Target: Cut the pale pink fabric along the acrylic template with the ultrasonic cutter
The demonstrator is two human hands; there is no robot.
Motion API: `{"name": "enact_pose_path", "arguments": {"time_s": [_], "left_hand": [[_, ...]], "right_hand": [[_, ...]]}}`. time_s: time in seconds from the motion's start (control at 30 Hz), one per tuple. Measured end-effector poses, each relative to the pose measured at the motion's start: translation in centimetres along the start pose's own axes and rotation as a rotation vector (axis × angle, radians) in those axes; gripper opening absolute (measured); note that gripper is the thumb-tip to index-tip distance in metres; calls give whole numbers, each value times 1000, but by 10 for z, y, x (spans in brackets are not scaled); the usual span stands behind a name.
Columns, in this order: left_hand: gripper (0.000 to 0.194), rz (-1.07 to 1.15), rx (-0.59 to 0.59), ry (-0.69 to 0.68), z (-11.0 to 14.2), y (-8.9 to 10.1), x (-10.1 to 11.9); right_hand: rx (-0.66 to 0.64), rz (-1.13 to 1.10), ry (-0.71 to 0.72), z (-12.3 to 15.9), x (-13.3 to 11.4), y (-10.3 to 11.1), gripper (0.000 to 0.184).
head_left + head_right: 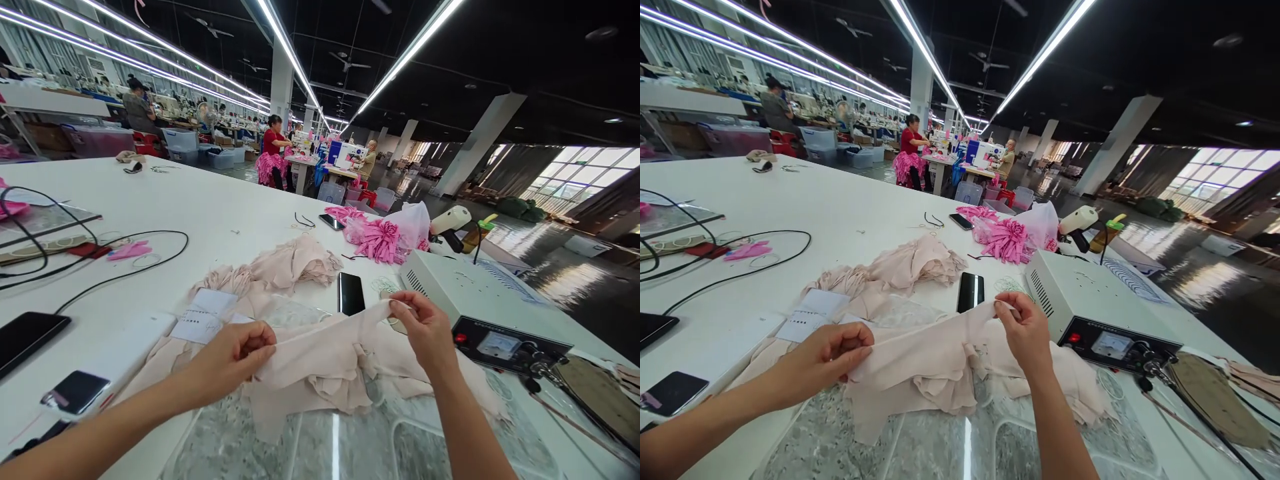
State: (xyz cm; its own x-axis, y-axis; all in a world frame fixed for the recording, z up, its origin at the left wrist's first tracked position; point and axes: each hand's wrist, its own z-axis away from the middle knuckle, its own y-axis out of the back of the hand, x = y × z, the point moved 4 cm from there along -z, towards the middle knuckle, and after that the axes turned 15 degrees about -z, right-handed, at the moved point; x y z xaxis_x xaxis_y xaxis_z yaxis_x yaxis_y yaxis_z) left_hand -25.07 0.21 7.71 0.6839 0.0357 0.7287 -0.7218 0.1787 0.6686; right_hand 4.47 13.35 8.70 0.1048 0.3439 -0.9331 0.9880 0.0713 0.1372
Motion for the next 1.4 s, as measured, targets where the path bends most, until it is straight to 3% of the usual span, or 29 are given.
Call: {"name": "enact_pose_path", "arguments": {"time_s": [0.07, 0.17, 0.3, 0.43, 0.53, 0.63, 0.73, 0.87, 0.97, 1.07, 1.17, 1.27, 1.33, 1.4], "left_hand": [[30, -24, -48, 51, -3, -10, -12], [26, -204, -28, 100, -11, -13, -28], [26, -276, -49, 152, -15, -10, -40], [28, -307, -14, 45, -5, -6, -29], [29, -258, -94, -25, 12, -8, -13], [28, -168, -187, -27, 24, -8, -1], [29, -55, -217, 19, 22, -11, -1], [28, -99, -118, 58, 0, -11, -23], [18, -448, 39, 51, -15, -3, -40], [17, -785, 125, 53, -19, 3, -48], [28, -922, 191, -119, -19, 3, -39], [33, -933, 251, -449, -25, -6, -14], [37, -916, 201, -675, -34, -19, 8], [48, -913, 75, -803, -49, -37, 24]], "right_hand": [[-67, 36, -76, -5, 15, -16, 28], [-149, 71, -179, -12, 38, -47, 32], [-140, 93, -235, -18, 51, -69, 34], [-51, 57, -202, -14, 35, -55, 32], [-4, 4, -145, 2, 12, -32, 29], [17, -29, -95, 19, -7, -8, 26], [-2, -1, -76, 24, -10, -1, 25], [-74, 83, -97, 13, 16, -30, 24], [-116, 159, -114, 2, 41, -58, 28], [-75, 235, -80, -5, 55, -65, 30], [4, 272, -21, -1, 55, -46, 32], [30, 273, 36, 25, 48, -16, 27], [16, 277, 66, 52, 43, 1, 23], [-10, 304, 99, 80, 39, 10, 28]]}}
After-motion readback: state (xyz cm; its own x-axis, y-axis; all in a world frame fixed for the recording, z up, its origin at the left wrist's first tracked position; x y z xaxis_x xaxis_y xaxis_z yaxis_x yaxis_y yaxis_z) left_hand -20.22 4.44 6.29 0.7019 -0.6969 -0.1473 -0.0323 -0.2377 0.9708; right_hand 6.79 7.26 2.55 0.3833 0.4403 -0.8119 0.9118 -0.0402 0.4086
